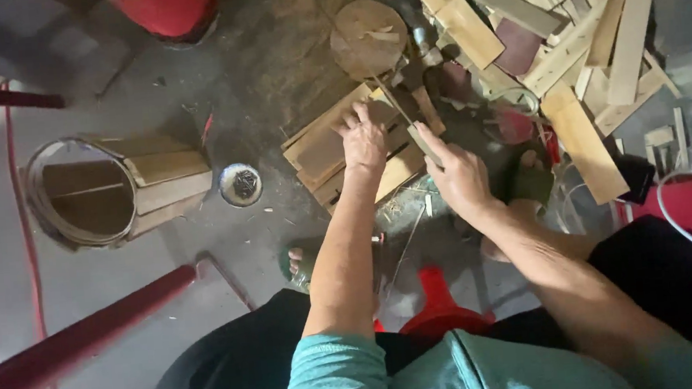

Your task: The person uses a hand saw to cut a wooden slat and then uses sandpaper to smooth the edges of several slats.

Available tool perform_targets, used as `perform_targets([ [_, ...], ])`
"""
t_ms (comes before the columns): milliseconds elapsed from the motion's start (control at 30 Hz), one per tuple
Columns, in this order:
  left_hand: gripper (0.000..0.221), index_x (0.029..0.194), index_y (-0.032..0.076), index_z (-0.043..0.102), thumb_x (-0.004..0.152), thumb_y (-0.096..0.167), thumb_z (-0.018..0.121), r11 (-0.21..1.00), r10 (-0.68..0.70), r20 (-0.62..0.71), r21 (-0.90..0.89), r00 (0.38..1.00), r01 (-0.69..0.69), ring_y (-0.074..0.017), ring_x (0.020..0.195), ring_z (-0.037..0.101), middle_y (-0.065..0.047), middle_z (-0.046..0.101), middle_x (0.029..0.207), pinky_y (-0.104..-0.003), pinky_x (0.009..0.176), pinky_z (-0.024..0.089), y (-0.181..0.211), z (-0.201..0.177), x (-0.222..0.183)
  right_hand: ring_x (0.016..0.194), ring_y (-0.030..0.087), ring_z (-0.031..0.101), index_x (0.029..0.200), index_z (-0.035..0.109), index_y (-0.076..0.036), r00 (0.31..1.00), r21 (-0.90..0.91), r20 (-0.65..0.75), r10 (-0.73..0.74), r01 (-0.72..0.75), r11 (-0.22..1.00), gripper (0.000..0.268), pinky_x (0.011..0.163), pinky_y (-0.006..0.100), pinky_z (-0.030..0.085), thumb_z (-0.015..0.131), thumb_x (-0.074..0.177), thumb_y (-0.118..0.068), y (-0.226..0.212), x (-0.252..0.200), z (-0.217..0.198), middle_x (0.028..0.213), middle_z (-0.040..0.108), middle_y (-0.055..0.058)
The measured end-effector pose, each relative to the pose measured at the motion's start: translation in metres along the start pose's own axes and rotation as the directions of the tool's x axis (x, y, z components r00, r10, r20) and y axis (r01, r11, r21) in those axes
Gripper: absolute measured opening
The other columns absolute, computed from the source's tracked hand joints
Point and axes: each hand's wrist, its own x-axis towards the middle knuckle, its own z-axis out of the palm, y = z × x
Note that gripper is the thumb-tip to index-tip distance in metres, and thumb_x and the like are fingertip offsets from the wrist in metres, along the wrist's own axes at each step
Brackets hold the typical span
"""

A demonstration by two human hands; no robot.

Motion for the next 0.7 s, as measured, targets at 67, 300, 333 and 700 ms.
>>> perform_targets([
  [67,0.058,0.137,0.002,0.059,0.104,0.049,0.05,1.0,0.004,0.007,0.006,1.0,-0.004,-0.041,0.13,0.05,-0.016,0.041,0.146,-0.07,0.104,0.043,-0.002,-0.004,-0.007,0.083,0.041,0.073,0.154,0.049,-0.047,0.998,-0.015,0.066,0.02,-0.019,1.0,0.064,0.074,0.053,0.059,0.065,0.096,-0.025,0.013,-0.052,-0.022,0.088,0.073,0.017],
  [300,0.056,0.137,0.007,0.062,0.105,0.05,0.049,1.0,-0.01,0.01,0.022,1.0,0.009,-0.0408,0.131,0.049,-0.015,0.041,0.147,-0.068,0.105,0.043,0.002,-0.002,-0.006,0.074,0.032,0.074,0.152,0.055,-0.044,0.988,-0.09,-0.103,-0.113,0.103,0.991,0.067,0.069,0.048,0.06,0.073,0.091,-0.023,0.018,-0.017,0.013,0.081,0.072,0.009],
  [333,0.056,0.137,0.007,0.062,0.105,0.05,0.049,1.0,0.001,0.015,0.027,1.0,-0.002,-0.0408,0.131,0.049,-0.015,0.041,0.147,-0.068,0.105,0.043,0.001,0.001,-0.009,0.074,0.032,0.074,0.152,0.055,-0.044,0.99,-0.086,-0.101,-0.1,0.091,0.992,0.067,0.069,0.048,0.06,0.073,0.091,-0.023,0.02,-0.028,0.004,0.081,0.072,0.009],
  [700,0.051,0.132,0.011,0.067,0.104,0.05,0.049,1.0,0.022,0.003,0.012,1.0,-0.023,-0.0422,0.13,0.047,-0.016,0.037,0.147,-0.071,0.103,0.042,-0.004,0.001,-0.004,0.076,0.036,0.074,0.148,0.057,-0.045,0.99,-0.065,-0.094,-0.101,0.095,0.993,0.063,0.068,0.05,0.06,0.071,0.092,-0.022,0.003,-0.002,-0.001,0.084,0.075,0.014],
])
